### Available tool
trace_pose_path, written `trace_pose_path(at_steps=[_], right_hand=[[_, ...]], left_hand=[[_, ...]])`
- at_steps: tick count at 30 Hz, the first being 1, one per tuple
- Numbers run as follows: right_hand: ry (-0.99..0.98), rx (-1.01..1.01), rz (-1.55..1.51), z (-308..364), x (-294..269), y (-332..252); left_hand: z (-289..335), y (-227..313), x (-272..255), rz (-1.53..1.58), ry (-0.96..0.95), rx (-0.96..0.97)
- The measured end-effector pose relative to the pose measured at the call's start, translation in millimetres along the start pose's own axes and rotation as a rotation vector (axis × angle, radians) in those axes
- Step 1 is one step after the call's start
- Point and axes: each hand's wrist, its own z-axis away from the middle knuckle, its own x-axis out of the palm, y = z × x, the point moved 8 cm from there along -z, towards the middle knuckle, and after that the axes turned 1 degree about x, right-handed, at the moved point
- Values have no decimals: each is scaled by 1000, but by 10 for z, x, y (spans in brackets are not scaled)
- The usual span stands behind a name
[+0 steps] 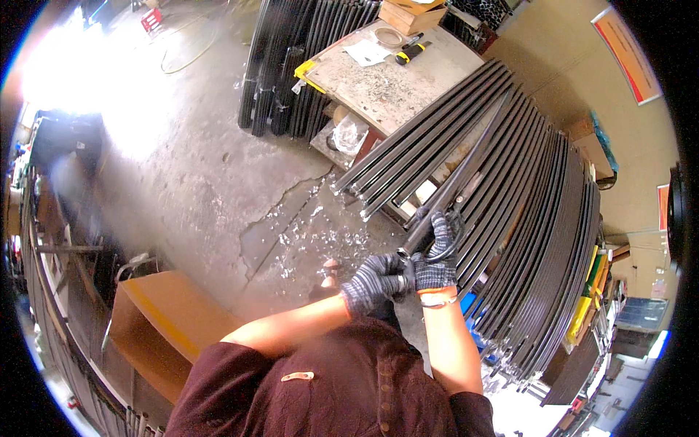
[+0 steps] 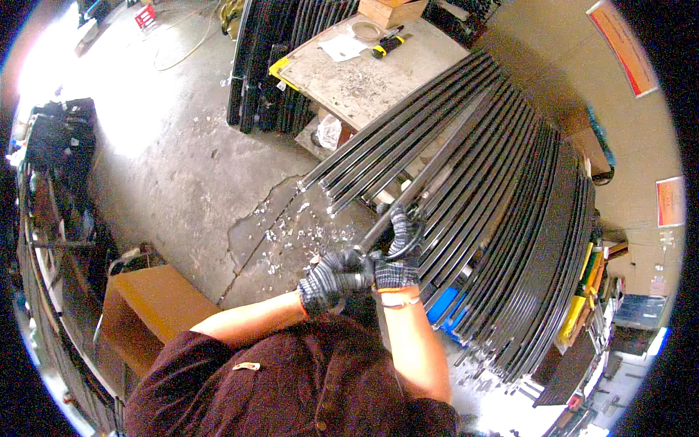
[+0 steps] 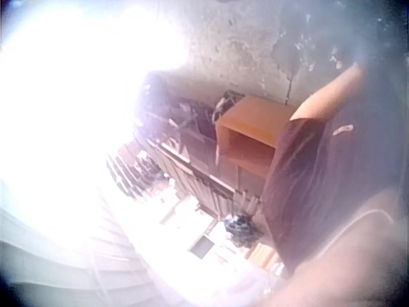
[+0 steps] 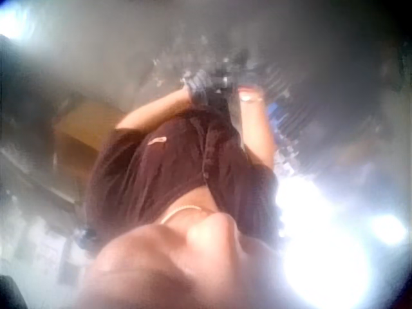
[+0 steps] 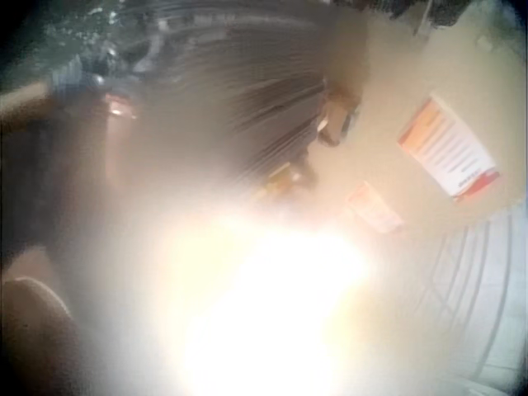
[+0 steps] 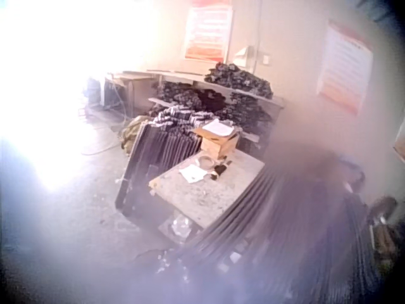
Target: The person cuts a metal tube from a large stack of tubing using a handheld pipe cutter.
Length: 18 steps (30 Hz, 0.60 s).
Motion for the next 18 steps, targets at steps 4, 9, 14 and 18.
trace_pose_path(at_steps=[4, 9, 14, 18], right_hand=[[150, 117, -86, 40, 19, -85], [63, -53, 255, -51, -89, -99], [121, 39, 724, -297, -579, -44], [156, 295, 1024, -206, -596, 0]], left_hand=[[150, 49, 126, -347, -219, -24], [-22, 70, -282, 110, -70, -67], [-376, -578, -1422, -556, 167, -103], [-526, -314, -1463, 60, 312, 85]])
